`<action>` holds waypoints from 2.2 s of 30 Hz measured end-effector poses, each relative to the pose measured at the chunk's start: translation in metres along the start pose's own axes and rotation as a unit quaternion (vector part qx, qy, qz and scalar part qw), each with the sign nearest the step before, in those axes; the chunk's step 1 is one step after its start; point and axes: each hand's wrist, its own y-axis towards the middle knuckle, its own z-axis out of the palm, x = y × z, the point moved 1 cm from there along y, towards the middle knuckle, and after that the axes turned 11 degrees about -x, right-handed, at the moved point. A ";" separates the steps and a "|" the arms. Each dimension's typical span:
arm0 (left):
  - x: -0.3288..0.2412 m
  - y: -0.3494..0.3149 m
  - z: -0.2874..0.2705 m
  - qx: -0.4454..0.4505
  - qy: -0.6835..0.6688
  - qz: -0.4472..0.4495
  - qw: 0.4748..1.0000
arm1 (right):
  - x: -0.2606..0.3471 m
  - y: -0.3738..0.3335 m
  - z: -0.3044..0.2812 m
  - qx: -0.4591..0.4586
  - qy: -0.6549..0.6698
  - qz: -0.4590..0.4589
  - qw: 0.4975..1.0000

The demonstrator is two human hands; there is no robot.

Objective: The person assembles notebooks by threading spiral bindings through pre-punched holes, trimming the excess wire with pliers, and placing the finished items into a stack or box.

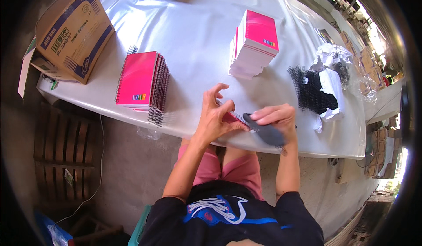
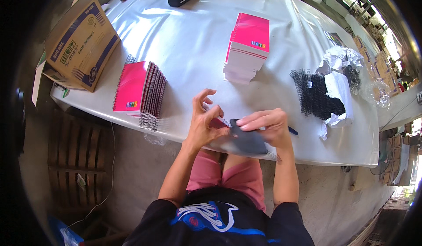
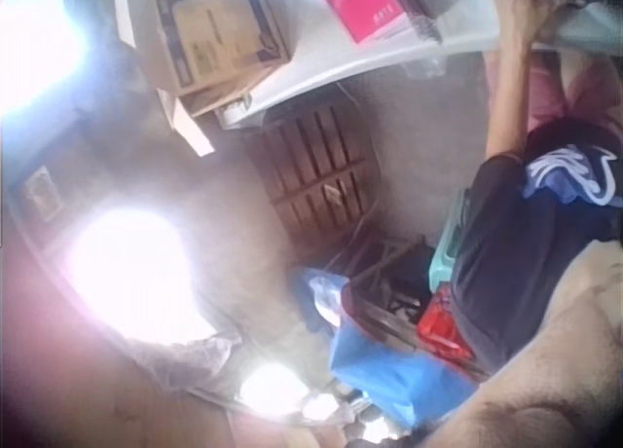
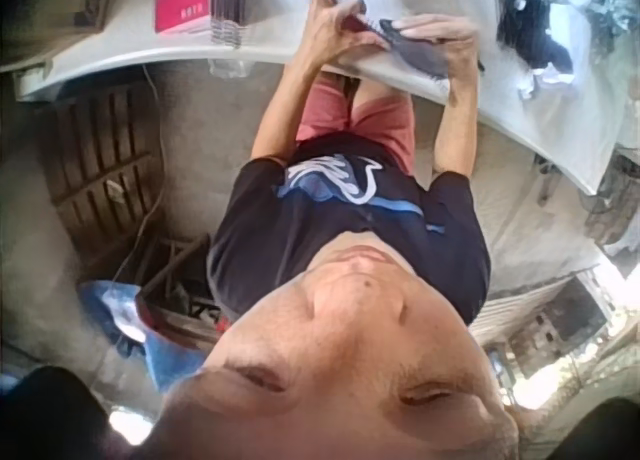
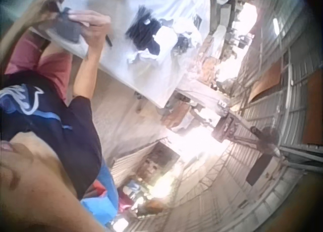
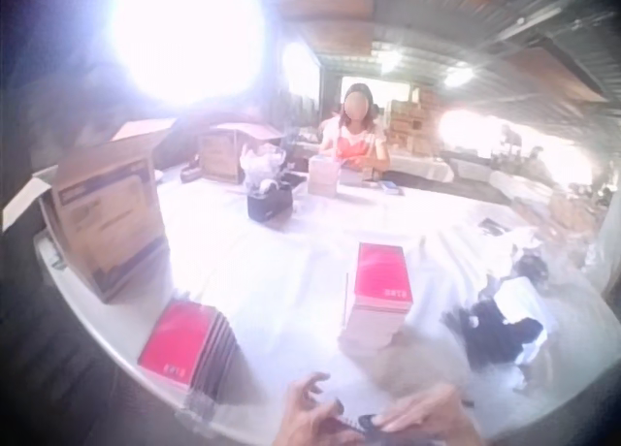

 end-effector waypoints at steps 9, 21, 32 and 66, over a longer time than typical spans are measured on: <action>0.027 -0.005 0.004 -0.032 -0.063 -0.060 0.996 | -0.013 0.017 0.021 -0.022 -0.103 0.021 0.994; 0.030 -0.005 0.005 -0.006 -0.182 -0.206 0.961 | 0.003 0.035 0.037 0.022 -0.066 0.022 0.997; 0.029 -0.010 0.006 -0.030 -0.108 -0.096 0.989 | -0.009 0.031 0.027 -0.085 -0.134 0.064 0.985; -0.030 -0.012 -0.036 -0.254 0.048 -0.029 0.966 | 0.088 -0.048 0.070 -0.029 -0.281 0.013 0.959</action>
